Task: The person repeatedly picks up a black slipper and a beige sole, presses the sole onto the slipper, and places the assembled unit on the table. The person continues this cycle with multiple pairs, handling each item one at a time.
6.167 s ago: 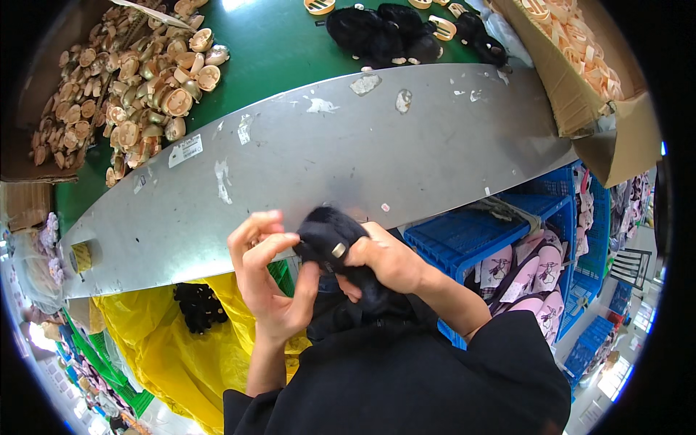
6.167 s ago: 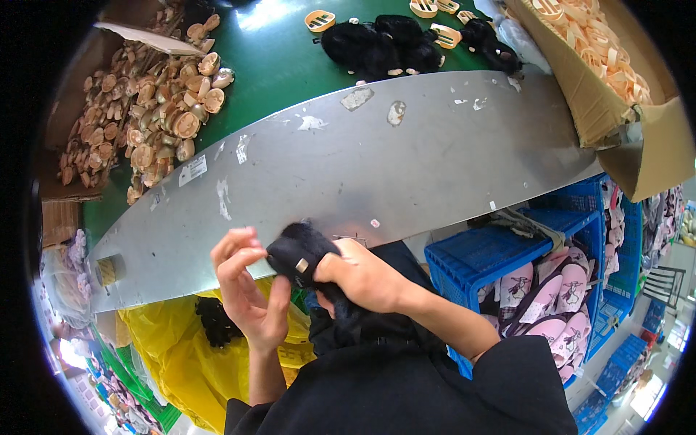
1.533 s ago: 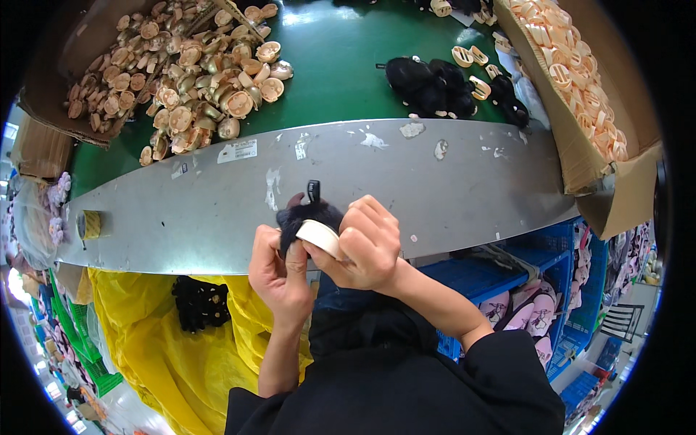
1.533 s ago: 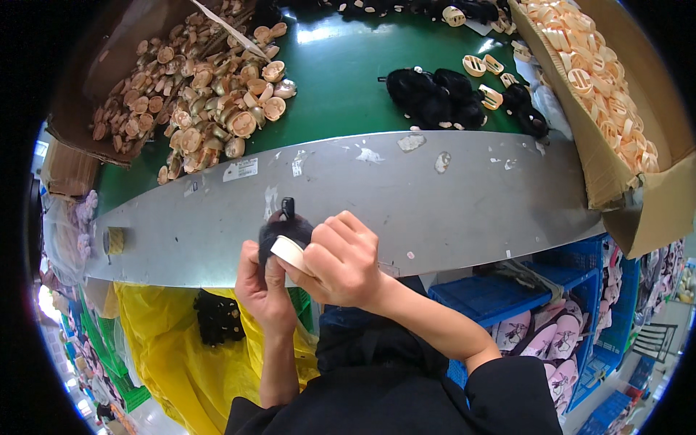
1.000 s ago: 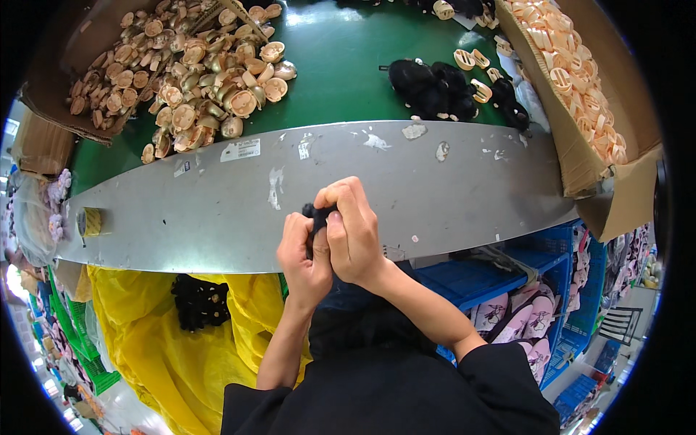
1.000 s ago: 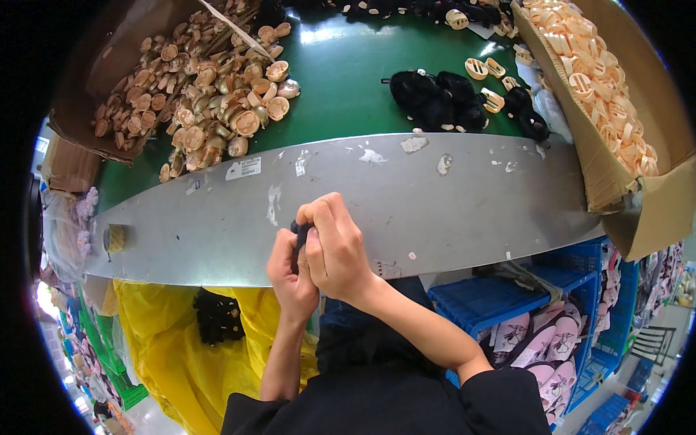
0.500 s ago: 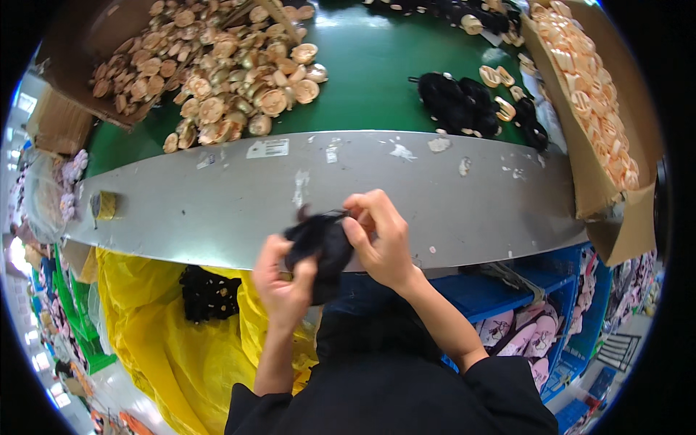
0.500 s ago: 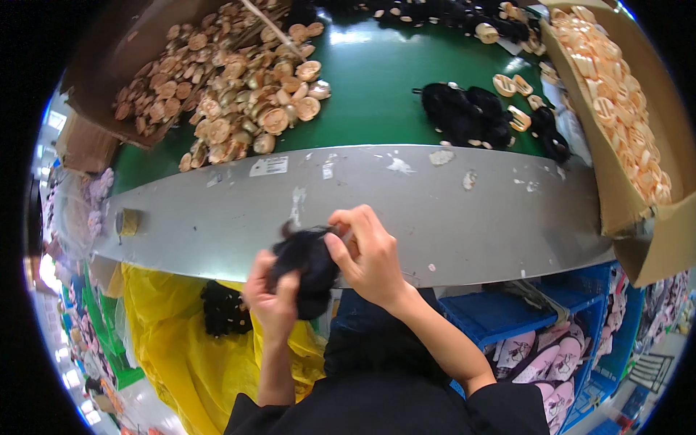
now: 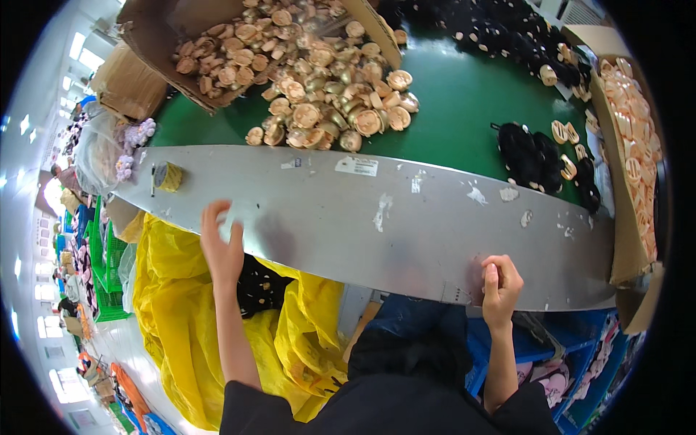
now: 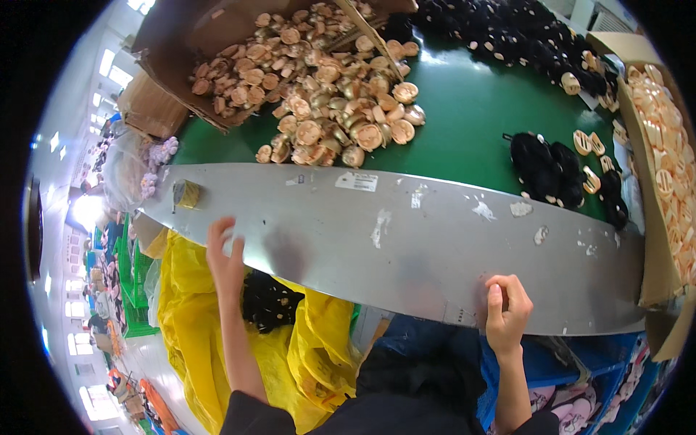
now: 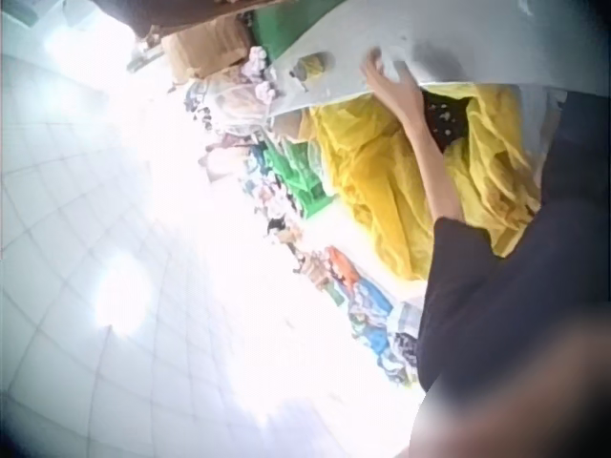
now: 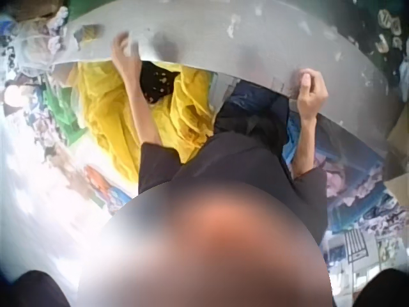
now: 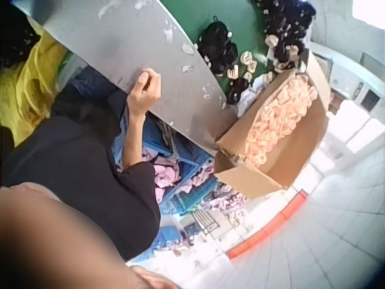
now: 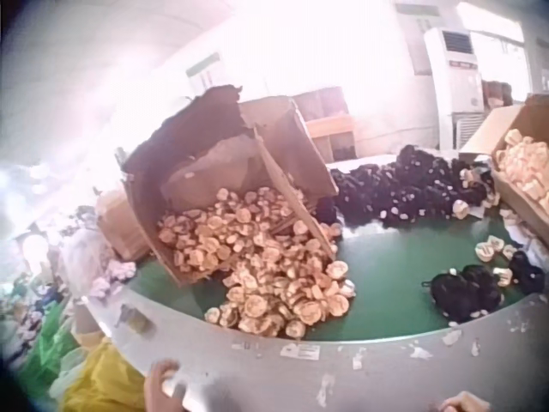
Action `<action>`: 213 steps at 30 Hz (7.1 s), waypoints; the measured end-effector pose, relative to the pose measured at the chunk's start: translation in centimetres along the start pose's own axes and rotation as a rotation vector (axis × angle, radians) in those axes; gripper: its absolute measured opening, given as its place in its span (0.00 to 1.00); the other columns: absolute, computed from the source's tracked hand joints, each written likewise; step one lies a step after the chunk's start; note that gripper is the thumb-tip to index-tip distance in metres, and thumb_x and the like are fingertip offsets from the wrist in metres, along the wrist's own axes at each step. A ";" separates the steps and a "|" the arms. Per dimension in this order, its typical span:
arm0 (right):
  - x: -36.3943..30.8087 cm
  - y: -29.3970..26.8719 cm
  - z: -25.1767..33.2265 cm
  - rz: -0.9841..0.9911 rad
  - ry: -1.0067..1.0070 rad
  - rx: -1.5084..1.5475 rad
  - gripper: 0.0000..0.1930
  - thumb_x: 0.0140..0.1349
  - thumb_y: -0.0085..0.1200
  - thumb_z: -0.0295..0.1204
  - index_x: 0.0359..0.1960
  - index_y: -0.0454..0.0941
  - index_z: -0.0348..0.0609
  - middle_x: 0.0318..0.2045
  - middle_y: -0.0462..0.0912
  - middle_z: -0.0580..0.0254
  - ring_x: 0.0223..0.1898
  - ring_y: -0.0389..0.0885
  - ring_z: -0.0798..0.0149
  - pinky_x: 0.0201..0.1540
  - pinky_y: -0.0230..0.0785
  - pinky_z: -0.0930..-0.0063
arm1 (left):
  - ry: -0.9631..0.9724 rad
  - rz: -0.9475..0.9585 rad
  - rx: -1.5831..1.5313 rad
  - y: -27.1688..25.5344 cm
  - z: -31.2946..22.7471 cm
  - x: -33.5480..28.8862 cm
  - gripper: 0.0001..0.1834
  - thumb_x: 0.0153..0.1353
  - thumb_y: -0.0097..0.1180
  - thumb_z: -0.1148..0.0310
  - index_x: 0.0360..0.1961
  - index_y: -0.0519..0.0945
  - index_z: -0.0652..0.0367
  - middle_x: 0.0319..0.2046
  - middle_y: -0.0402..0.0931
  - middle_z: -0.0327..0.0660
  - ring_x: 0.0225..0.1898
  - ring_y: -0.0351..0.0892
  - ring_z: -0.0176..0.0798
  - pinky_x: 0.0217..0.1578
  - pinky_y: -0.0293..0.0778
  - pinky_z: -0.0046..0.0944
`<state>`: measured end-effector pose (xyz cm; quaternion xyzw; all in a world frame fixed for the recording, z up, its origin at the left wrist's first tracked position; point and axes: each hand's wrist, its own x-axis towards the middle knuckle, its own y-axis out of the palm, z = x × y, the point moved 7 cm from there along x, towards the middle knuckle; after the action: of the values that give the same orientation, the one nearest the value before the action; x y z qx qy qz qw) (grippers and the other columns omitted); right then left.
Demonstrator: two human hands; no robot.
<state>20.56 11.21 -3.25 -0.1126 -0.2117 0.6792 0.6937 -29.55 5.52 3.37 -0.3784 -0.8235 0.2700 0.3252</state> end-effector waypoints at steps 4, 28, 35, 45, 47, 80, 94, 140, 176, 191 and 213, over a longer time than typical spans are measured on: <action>-0.1 0.5 2.0 -0.038 -0.186 -0.078 0.08 0.69 0.50 0.27 0.32 0.77 0.37 0.24 0.74 0.58 0.25 0.71 0.64 0.29 0.63 0.70 | 0.025 -0.070 0.148 6.3 6.7 11.7 0.31 0.59 0.65 0.68 0.63 0.72 0.61 0.57 0.76 0.53 0.56 0.77 0.53 0.57 0.73 0.47; 1.2 7.0 2.5 -0.135 0.233 1.159 0.39 0.73 0.46 0.54 0.75 0.52 0.41 0.57 0.71 0.55 0.44 0.77 0.65 0.43 0.74 0.72 | 0.923 0.253 -0.263 16.9 -25.2 -8.6 0.46 0.49 0.72 0.53 0.67 0.69 0.61 0.53 0.75 0.45 0.60 0.71 0.50 0.66 0.58 0.60; 0.7 0.1 -1.6 -0.230 0.261 1.015 0.17 0.76 0.49 0.36 0.60 0.65 0.44 0.35 0.78 0.61 0.22 0.68 0.79 0.24 0.63 0.84 | 0.837 0.415 -0.475 18.4 -28.0 -7.2 0.34 0.55 0.67 0.58 0.61 0.74 0.62 0.54 0.76 0.51 0.58 0.74 0.55 0.61 0.65 0.58; -1.4 -5.5 -3.6 -0.427 0.168 0.612 0.06 0.74 0.53 0.27 0.45 0.76 0.37 0.33 0.80 0.61 0.26 0.76 0.75 0.28 0.70 0.80 | 0.859 0.441 -0.212 28.7 -29.7 2.9 0.22 0.56 0.62 0.78 0.54 0.80 0.58 0.51 0.81 0.47 0.55 0.77 0.54 0.57 0.72 0.49; -1.6 -5.7 -3.4 -0.456 0.177 0.564 0.06 0.73 0.54 0.27 0.45 0.77 0.36 0.32 0.82 0.61 0.26 0.76 0.76 0.28 0.69 0.81 | 0.926 0.471 -0.204 31.3 -31.8 2.7 0.25 0.55 0.62 0.78 0.56 0.80 0.56 0.53 0.80 0.46 0.57 0.76 0.53 0.59 0.70 0.49; 2.0 0.7 8.5 0.330 -0.125 0.595 0.08 0.69 0.60 0.29 0.43 0.81 0.36 0.29 0.80 0.64 0.29 0.78 0.74 0.33 0.71 0.77 | -0.037 0.983 -1.006 14.9 -26.5 -8.7 0.24 0.60 0.72 0.72 0.51 0.70 0.58 0.39 0.80 0.36 0.39 0.80 0.24 0.39 0.77 0.26; -1.0 4.2 6.5 0.425 0.068 0.595 0.07 0.68 0.62 0.27 0.39 0.79 0.36 0.29 0.76 0.70 0.31 0.71 0.79 0.32 0.67 0.80 | -0.078 0.720 -0.872 14.0 -21.9 -10.7 0.35 0.45 0.52 0.84 0.60 0.70 0.60 0.47 0.73 0.40 0.49 0.73 0.34 0.55 0.71 0.33; -3.0 2.4 9.2 0.199 0.031 0.726 0.17 0.79 0.47 0.42 0.56 0.74 0.41 0.31 0.83 0.64 0.28 0.80 0.78 0.32 0.73 0.84 | -0.815 0.663 -1.414 15.1 -18.4 -16.6 0.20 0.75 0.52 0.64 0.60 0.74 0.68 0.50 0.81 0.45 0.48 0.83 0.39 0.52 0.78 0.40; -3.4 3.3 10.2 -0.248 -0.542 0.067 0.17 0.62 0.64 0.23 0.50 0.73 0.32 0.38 0.83 0.50 0.30 0.83 0.53 0.32 0.77 0.65 | -0.176 0.453 -0.893 13.4 -21.1 -15.4 0.12 0.67 0.62 0.77 0.50 0.80 0.71 0.48 0.84 0.46 0.48 0.82 0.36 0.54 0.73 0.34; -2.9 3.9 9.9 0.029 -0.514 0.021 0.26 0.68 0.57 0.47 0.62 0.73 0.48 0.44 0.76 0.39 0.40 0.77 0.40 0.44 0.73 0.51 | -0.338 0.621 -0.979 15.6 -19.1 -15.5 0.14 0.67 0.57 0.78 0.51 0.79 0.72 0.47 0.84 0.45 0.47 0.83 0.36 0.51 0.77 0.36; -0.8 2.6 6.4 0.267 0.102 0.721 0.13 0.62 0.62 0.35 0.41 0.76 0.40 0.30 0.68 0.72 0.30 0.62 0.79 0.33 0.55 0.81 | -0.801 0.857 -1.567 16.8 -20.4 -19.4 0.32 0.66 0.65 0.58 0.66 0.70 0.64 0.54 0.80 0.47 0.53 0.84 0.42 0.57 0.79 0.42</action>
<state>15.43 9.70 1.12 0.0784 0.0919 0.7877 0.6041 2.85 3.61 -1.54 -0.6347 -0.6120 -0.1498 -0.4474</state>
